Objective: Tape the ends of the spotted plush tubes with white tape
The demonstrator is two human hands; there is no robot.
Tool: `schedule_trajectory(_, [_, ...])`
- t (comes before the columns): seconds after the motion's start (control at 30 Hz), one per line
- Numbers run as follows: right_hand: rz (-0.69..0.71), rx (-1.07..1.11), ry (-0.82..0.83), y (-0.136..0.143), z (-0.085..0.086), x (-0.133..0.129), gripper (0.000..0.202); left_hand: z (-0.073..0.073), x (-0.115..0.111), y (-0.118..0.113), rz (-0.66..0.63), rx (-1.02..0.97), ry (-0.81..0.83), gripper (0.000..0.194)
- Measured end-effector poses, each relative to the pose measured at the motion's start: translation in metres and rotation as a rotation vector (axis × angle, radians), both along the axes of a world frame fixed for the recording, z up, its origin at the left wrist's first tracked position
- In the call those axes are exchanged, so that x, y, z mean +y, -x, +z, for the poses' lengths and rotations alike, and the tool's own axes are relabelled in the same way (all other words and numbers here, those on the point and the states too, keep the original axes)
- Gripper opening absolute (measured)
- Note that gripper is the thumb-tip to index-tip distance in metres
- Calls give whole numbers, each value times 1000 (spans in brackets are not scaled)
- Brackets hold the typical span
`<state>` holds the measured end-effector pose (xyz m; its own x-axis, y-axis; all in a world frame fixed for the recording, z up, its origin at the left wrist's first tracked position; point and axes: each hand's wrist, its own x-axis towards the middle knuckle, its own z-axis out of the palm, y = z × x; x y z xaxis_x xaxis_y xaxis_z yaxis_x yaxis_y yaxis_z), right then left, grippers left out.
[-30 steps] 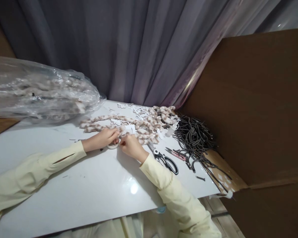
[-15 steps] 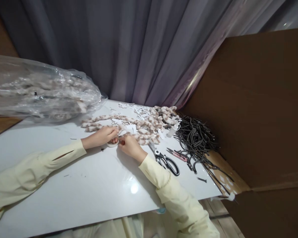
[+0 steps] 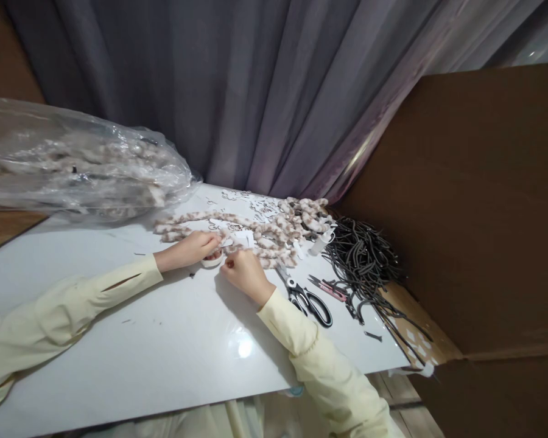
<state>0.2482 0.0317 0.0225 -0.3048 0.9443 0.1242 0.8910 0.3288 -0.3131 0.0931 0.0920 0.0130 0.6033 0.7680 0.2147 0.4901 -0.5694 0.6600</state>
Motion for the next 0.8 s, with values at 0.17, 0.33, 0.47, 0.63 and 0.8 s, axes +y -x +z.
schedule_trajectory(0.17, [37, 13, -31, -3, -6, 6, 24, 1, 0, 0, -3, 39, -37, 34])
schedule_trajectory(0.33, [42, -30, -16, 1, -10, 8, 18, 2, 1, 0, 17, 81, -98, 31])
schedule_trajectory(0.47, [20, -93, 9, 4, -4, 7, 17, 0, 1, 0, 4, 105, -126, 31])
schedule_trajectory(0.63, [23, -156, 2, 8, 3, 6, 21, 1, 1, 0, 4, 130, -151, 32])
schedule_trajectory(0.8, [30, -194, -28, 12, 6, -1, 22, 3, 1, 0, 22, 144, -167, 31])
